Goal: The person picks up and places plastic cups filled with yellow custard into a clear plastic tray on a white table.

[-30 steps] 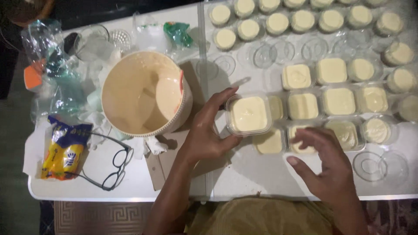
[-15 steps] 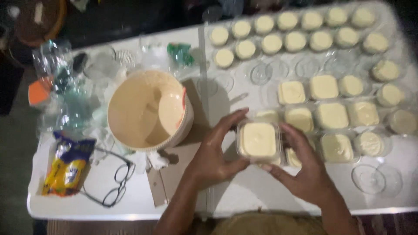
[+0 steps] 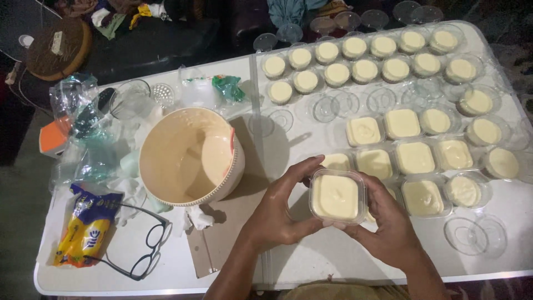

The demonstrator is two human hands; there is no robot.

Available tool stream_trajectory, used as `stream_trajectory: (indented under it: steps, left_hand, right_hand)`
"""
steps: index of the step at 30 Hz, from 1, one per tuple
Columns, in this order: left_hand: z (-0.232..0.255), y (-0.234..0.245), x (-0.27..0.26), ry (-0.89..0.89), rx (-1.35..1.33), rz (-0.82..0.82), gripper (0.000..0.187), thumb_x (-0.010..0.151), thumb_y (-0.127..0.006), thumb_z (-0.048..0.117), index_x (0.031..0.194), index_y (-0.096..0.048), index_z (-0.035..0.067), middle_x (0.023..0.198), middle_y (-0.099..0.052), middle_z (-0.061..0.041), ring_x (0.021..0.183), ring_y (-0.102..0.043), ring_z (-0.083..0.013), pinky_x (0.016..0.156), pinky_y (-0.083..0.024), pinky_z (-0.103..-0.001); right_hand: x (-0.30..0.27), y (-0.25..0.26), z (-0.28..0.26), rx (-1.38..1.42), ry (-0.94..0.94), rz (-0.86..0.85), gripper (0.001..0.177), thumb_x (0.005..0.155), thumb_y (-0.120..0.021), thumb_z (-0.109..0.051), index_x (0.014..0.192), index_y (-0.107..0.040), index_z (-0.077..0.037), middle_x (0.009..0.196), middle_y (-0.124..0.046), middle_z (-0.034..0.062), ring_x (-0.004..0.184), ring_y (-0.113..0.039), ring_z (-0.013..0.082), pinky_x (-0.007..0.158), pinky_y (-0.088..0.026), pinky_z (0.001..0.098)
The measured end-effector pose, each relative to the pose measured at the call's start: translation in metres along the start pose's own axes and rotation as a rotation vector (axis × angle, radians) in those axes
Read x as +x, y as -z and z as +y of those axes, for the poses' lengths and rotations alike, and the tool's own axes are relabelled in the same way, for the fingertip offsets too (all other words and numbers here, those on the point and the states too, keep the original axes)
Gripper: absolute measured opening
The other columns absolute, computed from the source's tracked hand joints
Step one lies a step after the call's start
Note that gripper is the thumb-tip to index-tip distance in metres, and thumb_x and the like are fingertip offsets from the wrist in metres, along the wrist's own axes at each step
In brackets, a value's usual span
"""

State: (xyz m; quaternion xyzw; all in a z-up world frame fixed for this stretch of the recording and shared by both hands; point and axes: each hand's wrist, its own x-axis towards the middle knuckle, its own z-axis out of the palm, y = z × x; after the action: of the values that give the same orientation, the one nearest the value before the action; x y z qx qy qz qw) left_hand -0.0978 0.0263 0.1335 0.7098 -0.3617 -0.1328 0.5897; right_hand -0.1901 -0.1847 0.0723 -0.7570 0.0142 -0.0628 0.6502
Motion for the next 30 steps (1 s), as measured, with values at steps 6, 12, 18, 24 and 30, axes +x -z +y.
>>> stream_trajectory:
  steps: [6, 12, 18, 24, 30]
  left_hand:
    - [0.001, 0.002, -0.002, 0.034, -0.017, 0.002, 0.083, 0.085, -0.079, 0.033, 0.154, -0.039, 0.011, 0.155, -0.050, -0.011, 0.131, -0.056, -0.0236, 0.106, -0.047, -0.038]
    - [-0.001, 0.003, -0.003, 0.016, -0.031, 0.012, 0.083, 0.086, -0.079, 0.035, 0.155, -0.039, 0.011, 0.155, -0.050, -0.011, 0.131, -0.056, -0.0227, 0.107, -0.048, -0.038]
    - [-0.003, 0.003, -0.003, 0.025, -0.046, 0.012, 0.083, 0.085, -0.079, 0.031, 0.155, -0.038, 0.012, 0.154, -0.051, -0.010, 0.132, -0.056, -0.0231, 0.108, -0.047, -0.039]
    - [-0.007, 0.001, -0.003, 0.022, -0.040, 0.034, 0.087, 0.081, -0.082, 0.034, 0.155, -0.040, 0.012, 0.154, -0.050, -0.012, 0.132, -0.056, -0.0226, 0.107, -0.047, -0.036]
    - [-0.004, 0.001, -0.004, 0.042, -0.028, 0.030, 0.089, 0.080, -0.083, 0.035, 0.154, -0.040, 0.012, 0.156, -0.050, -0.010, 0.134, -0.057, -0.0241, 0.108, -0.047, -0.038]
  right_hand:
    - [0.000, -0.001, -0.003, 0.025, -0.003, -0.018, 0.083, 0.074, -0.083, -0.005, 0.148, -0.046, -0.005, 0.146, -0.060, 0.0088, 0.135, -0.056, 0.0172, 0.115, -0.043, 0.0327]
    - [0.000, -0.003, 0.008, 0.053, 0.019, -0.010, 0.082, 0.074, -0.082, -0.003, 0.147, -0.046, -0.004, 0.149, -0.057, 0.0107, 0.141, -0.053, 0.0192, 0.117, -0.041, 0.0340]
    - [-0.002, -0.002, 0.011, 0.105, 0.004, -0.004, 0.087, 0.074, -0.080, 0.003, 0.151, -0.040, -0.002, 0.154, -0.053, 0.0088, 0.144, -0.048, 0.0185, 0.121, -0.037, 0.0339]
    - [-0.002, -0.003, 0.012, 0.115, -0.036, 0.014, 0.087, 0.071, -0.083, 0.000, 0.149, -0.044, -0.004, 0.149, -0.058, 0.0102, 0.136, -0.056, 0.0169, 0.115, -0.042, 0.0323]
    - [-0.002, -0.005, -0.002, 0.073, -0.067, 0.025, 0.086, 0.070, -0.085, -0.005, 0.148, -0.047, -0.006, 0.147, -0.061, 0.0082, 0.136, -0.057, 0.0162, 0.113, -0.045, 0.0308]
